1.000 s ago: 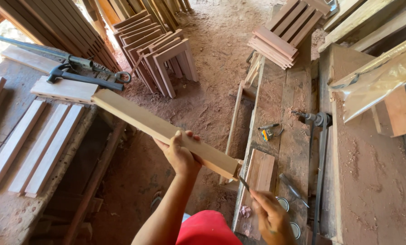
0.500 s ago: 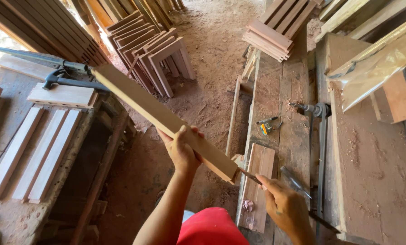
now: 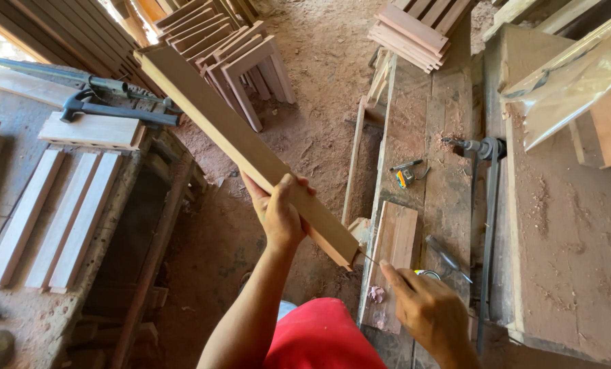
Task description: Apply adhesive or wood filler to the joints of wooden slats using a brush in a furniture workshop.
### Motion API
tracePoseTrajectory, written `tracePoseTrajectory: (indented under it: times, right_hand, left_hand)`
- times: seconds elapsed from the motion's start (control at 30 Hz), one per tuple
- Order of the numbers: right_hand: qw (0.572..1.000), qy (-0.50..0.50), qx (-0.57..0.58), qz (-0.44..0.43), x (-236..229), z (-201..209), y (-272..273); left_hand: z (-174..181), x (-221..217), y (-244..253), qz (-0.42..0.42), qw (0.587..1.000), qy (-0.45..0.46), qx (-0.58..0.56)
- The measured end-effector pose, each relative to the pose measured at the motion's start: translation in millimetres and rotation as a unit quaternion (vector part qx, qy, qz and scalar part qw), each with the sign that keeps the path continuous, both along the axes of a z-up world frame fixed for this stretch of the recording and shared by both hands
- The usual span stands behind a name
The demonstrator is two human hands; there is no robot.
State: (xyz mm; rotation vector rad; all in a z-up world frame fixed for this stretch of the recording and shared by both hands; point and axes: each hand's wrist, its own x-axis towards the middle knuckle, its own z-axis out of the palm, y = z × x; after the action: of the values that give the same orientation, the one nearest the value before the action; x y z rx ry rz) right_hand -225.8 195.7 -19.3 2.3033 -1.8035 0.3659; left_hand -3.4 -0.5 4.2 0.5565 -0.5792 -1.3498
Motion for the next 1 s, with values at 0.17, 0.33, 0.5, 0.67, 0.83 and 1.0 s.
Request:
tracePoseTrajectory:
  times: [0.17,0.33,0.5,0.67,0.83,1.0]
  right_hand:
    - [1.000,0.011,-0.023,-0.009,11.1,8.3,5.2]
    - [0.999,-0.043,0.010,0.020,7.8,15.0,7.0]
    - [0.987,-0.150,0.028,0.044,6.5,8.7,-2.2]
    - [0.841,-0.495,0.216,0.023,-0.6,-10.4,6.1]
    - [0.826,-0.556,0.021,0.092,-21.5,-28.4,5.3]
    - [0.903,-0.422,-0.042,0.061,5.9,13.4,-7.6]
  left_hand:
    - [1.4,-1.8,0.5,-0.017,0.999,-0.026,-0.015]
    - [0.7,-6.3,-2.7,-0.027,1.000,-0.013,-0.006]
    - [-1.2,-9.5,-4.4,-0.021,0.999,-0.029,-0.022]
    - [9.7,-9.8,-7.9,-0.020,0.999,-0.015,0.021]
    - [12.7,-4.1,-10.2,-0.075,0.984,0.018,0.162]
    - [-9.8,-12.9,-17.5,-0.139,0.942,0.101,0.288]
